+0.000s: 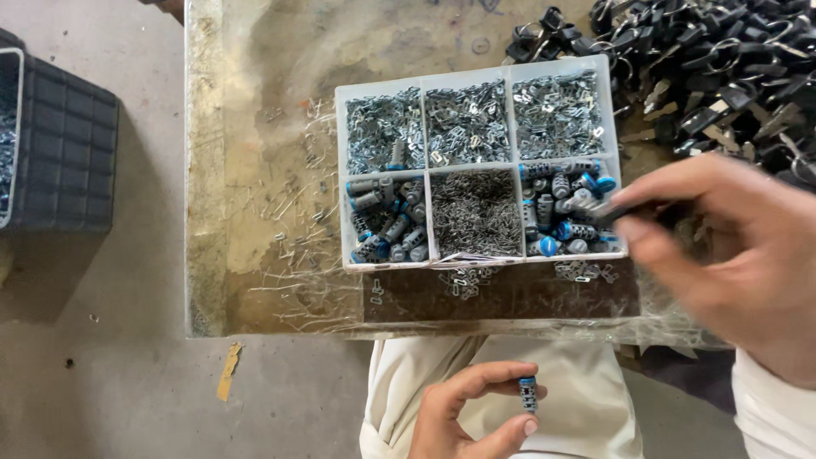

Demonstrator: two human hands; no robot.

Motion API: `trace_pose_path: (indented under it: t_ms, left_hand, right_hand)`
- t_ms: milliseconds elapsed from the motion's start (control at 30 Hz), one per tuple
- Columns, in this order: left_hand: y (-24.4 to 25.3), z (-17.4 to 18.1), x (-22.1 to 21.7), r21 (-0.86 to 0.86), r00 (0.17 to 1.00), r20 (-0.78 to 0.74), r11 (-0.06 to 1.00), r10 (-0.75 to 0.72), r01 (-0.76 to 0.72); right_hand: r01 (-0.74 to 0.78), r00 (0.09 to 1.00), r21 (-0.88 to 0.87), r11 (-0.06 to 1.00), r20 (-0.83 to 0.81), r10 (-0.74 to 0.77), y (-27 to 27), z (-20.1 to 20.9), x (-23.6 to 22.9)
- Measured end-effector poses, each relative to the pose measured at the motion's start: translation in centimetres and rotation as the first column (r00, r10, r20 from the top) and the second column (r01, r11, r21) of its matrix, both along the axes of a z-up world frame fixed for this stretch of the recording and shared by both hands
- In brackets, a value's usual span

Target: The person assembles small metal key cylinder components by inserting pins into a blue and silver housing. They repeatedly pick up pins from a compartmentalized tray and insert them into the cylinder, then place the assembled unit into a container.

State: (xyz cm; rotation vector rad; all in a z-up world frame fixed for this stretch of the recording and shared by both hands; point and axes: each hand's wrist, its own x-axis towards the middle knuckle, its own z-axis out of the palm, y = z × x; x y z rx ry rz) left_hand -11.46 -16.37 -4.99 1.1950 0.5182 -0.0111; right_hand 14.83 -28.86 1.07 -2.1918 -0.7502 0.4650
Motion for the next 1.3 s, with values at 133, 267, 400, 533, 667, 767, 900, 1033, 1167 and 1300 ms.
trace_pose_path:
  t_ms: [133,267,400,533,667,767,900,1033,1167,1300]
  left_hand:
    - [0.1,0.6,-0.1,-0.074,0.996,-0.082,0.997,0.019,-0.025]
    - [0.5,0.8,0.1,-0.019,0.999,-0.051,1.0,0.004,-0.005]
    - [0.6,1.1,0.3,0.007,0.998,-0.059,1.0,0.014,-0.014]
    - [0.8,1.1,0.3,0.055,0.999,-0.036,0.998,0.019,-0.017]
    - [0.8,0.4,0.3,0.018,0.997,-0.05,0.999,0.051,-0.05]
    - [0.8,-0.2,0.4,-0.069,0.994,-0.091,0.995,0.061,-0.067]
    - [0.8,-0.8,0.5,-0.044,0.996,-0.05,0.997,0.069,-0.071]
    - [0.9,-0.6,0.6,-0.03,0.998,-0.049,0.999,0.04,-0.041]
    - [0.7,-0.6,0.6,-0.043,0.997,-0.053,0.998,0.051,-0.053]
    - [0.8,-0.7,0.7,-0.041,0.998,-0.046,0.998,0.048,-0.05]
  right_hand:
    - [-0.294,0.82,-0.059,0.954,0.497,0.284,4.1,1.9,-1.6]
    - [-0.243,0.777,-0.005,0.97,0.597,0.198,4.6,1.6,-2.9]
    - [-0.206,0.764,0.0,0.979,0.624,0.161,4.1,0.6,-3.5]
    - [-0.152,0.772,0.008,0.988,0.625,0.114,2.4,0.5,-3.8]
    - [0.144,0.935,0.226,0.963,0.289,-0.207,-0.6,-0.4,-6.2]
    - [0.171,0.9,0.113,0.979,0.387,-0.202,-1.8,-2.7,-9.0]
    - [0.135,0.838,-0.042,0.99,0.539,-0.092,-2.0,-4.9,-10.3]
    - [0.167,0.829,-0.048,0.985,0.548,-0.114,-1.5,-4.7,-10.5]
    - [0.142,0.831,-0.054,0.988,0.548,-0.09,-1.3,-4.3,-10.5]
    - [0.127,0.832,-0.044,0.991,0.549,-0.082,-1.5,-4.6,-10.5]
